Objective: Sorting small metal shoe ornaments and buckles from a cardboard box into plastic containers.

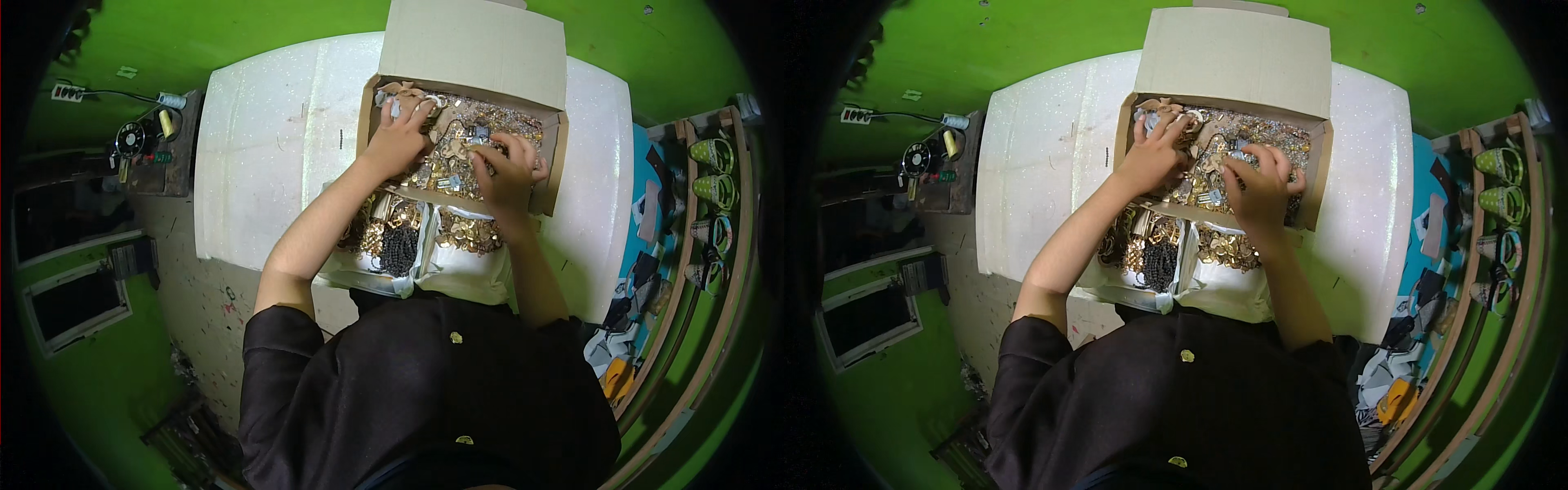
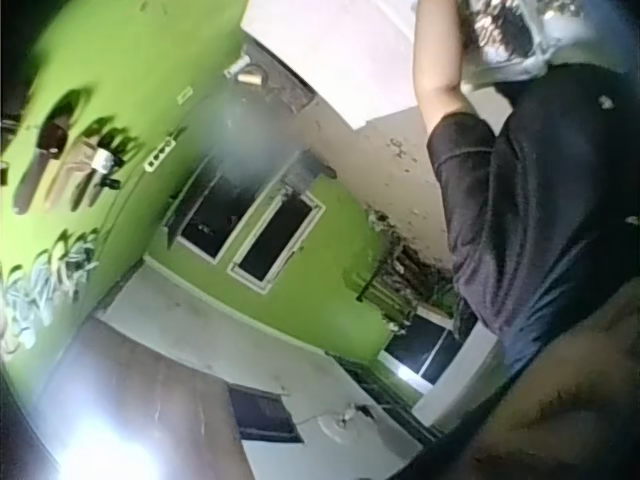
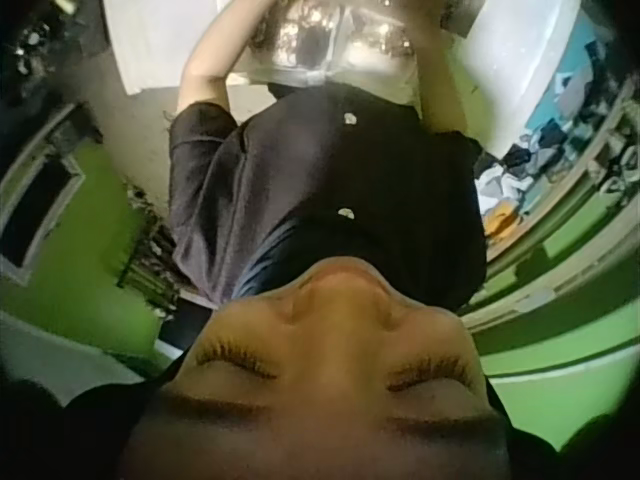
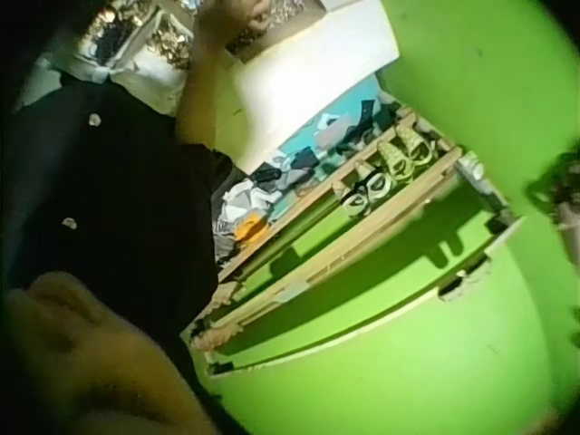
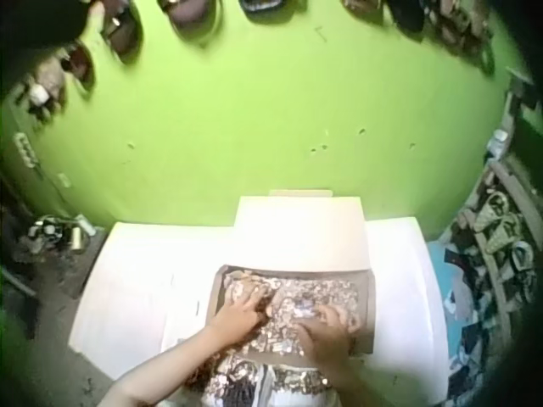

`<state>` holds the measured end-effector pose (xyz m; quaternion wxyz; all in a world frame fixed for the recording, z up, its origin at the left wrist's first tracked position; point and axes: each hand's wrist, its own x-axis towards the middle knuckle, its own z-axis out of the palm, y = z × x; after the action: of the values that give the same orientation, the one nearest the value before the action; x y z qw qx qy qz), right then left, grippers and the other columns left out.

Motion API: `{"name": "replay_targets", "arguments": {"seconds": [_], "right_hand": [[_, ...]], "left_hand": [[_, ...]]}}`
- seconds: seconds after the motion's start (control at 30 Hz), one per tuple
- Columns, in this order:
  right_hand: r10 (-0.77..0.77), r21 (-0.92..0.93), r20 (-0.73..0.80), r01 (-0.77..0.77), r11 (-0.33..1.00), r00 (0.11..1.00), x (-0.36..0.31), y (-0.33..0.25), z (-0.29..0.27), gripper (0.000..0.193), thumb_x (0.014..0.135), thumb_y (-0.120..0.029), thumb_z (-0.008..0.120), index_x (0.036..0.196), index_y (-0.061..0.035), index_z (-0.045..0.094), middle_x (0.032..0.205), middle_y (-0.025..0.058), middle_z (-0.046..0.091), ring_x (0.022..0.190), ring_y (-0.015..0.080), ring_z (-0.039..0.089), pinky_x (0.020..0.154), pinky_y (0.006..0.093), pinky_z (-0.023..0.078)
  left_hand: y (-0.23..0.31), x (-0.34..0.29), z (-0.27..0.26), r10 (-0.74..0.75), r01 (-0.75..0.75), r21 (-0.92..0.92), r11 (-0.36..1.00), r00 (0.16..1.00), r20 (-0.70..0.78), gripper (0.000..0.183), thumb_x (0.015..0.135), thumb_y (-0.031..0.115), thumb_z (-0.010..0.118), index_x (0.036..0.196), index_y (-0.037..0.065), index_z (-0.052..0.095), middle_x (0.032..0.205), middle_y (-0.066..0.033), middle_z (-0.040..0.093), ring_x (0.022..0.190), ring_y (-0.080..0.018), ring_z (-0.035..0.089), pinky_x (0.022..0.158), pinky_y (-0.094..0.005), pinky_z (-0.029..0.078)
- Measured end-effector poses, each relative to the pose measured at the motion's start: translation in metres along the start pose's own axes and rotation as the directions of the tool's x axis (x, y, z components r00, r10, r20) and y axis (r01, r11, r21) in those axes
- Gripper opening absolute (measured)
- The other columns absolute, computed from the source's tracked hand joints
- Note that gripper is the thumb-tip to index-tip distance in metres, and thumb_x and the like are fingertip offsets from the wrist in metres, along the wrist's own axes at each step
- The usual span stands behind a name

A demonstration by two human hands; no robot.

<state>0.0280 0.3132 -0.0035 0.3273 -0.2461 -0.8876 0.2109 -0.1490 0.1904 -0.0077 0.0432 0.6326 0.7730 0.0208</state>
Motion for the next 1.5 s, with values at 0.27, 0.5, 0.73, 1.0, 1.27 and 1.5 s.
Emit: {"name": "replay_targets", "arguments": {"seconds": [0.27, 0.5, 0.73, 1.0, 1.27, 1.5], "right_hand": [[0.215, -0.026, 0.283, -0.217, 0.976, 0.935, -0.016, 0.005, -0.004, 0.011, 0.076, -0.025, 0.068, 0.078, -0.0138, 0.070, 0.106, 0.0011, 0.058, 0.117, 0.0239, 0.041, 0.097, 0.0566, 0.012], [0.303, 0.139, 0.185, -0.330, 0.934, 0.935, -0.033, 0.002, -0.012, 0.020, 0.079, -0.031, 0.068, 0.080, -0.0107, 0.067, 0.106, 0.0016, 0.058, 0.112, 0.0210, 0.039, 0.094, 0.0434, 0.016], [0.294, 0.188, 0.238, -0.341, 0.921, 0.926, -0.048, -0.023, -0.016, 0.022, 0.080, -0.032, 0.068, 0.080, -0.0104, 0.067, 0.105, 0.0023, 0.057, 0.111, 0.0209, 0.039, 0.093, 0.0409, 0.016], [0.153, 0.206, 0.260, -0.209, 0.956, 0.953, -0.068, -0.049, -0.013, 0.020, 0.079, -0.030, 0.068, 0.081, -0.0107, 0.071, 0.108, 0.0030, 0.057, 0.115, 0.0227, 0.038, 0.092, 0.0412, 0.018], [0.148, 0.192, 0.243, -0.197, 0.962, 0.959, -0.078, -0.062, -0.012, 0.019, 0.079, -0.030, 0.068, 0.080, -0.0108, 0.070, 0.107, 0.0022, 0.058, 0.110, 0.0212, 0.041, 0.091, 0.0382, 0.019], [0.105, 0.274, 0.258, -0.176, 0.945, 0.961, -0.094, -0.077, -0.003, 0.016, 0.078, -0.028, 0.069, 0.079, -0.0113, 0.069, 0.104, 0.0018, 0.058, 0.110, 0.0213, 0.041, 0.090, 0.0410, 0.019]], "left_hand": [[0.010, -0.035, -0.029, -0.233, 0.204, -0.234, 0.951, 0.967, -0.103, 0.014, 0.080, 0.028, 0.066, 0.084, 0.015, 0.065, 0.147, -0.0133, 0.025, 0.136, -0.0344, 0.018, 0.100, -0.0662, 0.006], [0.042, -0.100, -0.047, -0.502, 0.382, -0.534, 0.754, 0.859, -0.094, 0.021, 0.083, 0.034, 0.063, 0.079, 0.013, 0.063, 0.147, -0.0197, 0.024, 0.138, -0.0383, 0.010, 0.101, -0.0617, -0.009], [0.082, -0.142, 0.010, -0.541, 0.422, -0.516, 0.745, 0.835, -0.099, 0.017, 0.079, 0.032, 0.067, 0.079, 0.015, 0.067, 0.145, -0.0185, 0.027, 0.134, -0.0394, 0.017, 0.100, -0.0636, -0.002], [0.103, -0.135, 0.036, -0.609, 0.514, -0.335, 0.790, 0.722, -0.329, 0.021, 0.077, 0.029, 0.069, 0.096, 0.019, 0.068, 0.143, -0.0177, 0.029, 0.132, -0.0394, 0.021, 0.091, -0.0719, 0.008], [0.105, -0.147, 0.014, -0.634, 0.427, -0.489, 0.761, 0.649, -0.420, 0.015, 0.075, 0.028, 0.073, 0.085, 0.017, 0.073, 0.141, -0.0207, 0.032, 0.132, -0.0413, 0.018, 0.102, -0.0577, 0.008], [0.112, -0.151, 0.015, -0.646, 0.302, -0.668, 0.681, 0.677, -0.352, 0.015, 0.074, 0.028, 0.073, 0.081, 0.014, 0.074, 0.144, -0.0209, 0.029, 0.133, -0.0414, 0.017, 0.105, -0.0523, 0.008]]}}
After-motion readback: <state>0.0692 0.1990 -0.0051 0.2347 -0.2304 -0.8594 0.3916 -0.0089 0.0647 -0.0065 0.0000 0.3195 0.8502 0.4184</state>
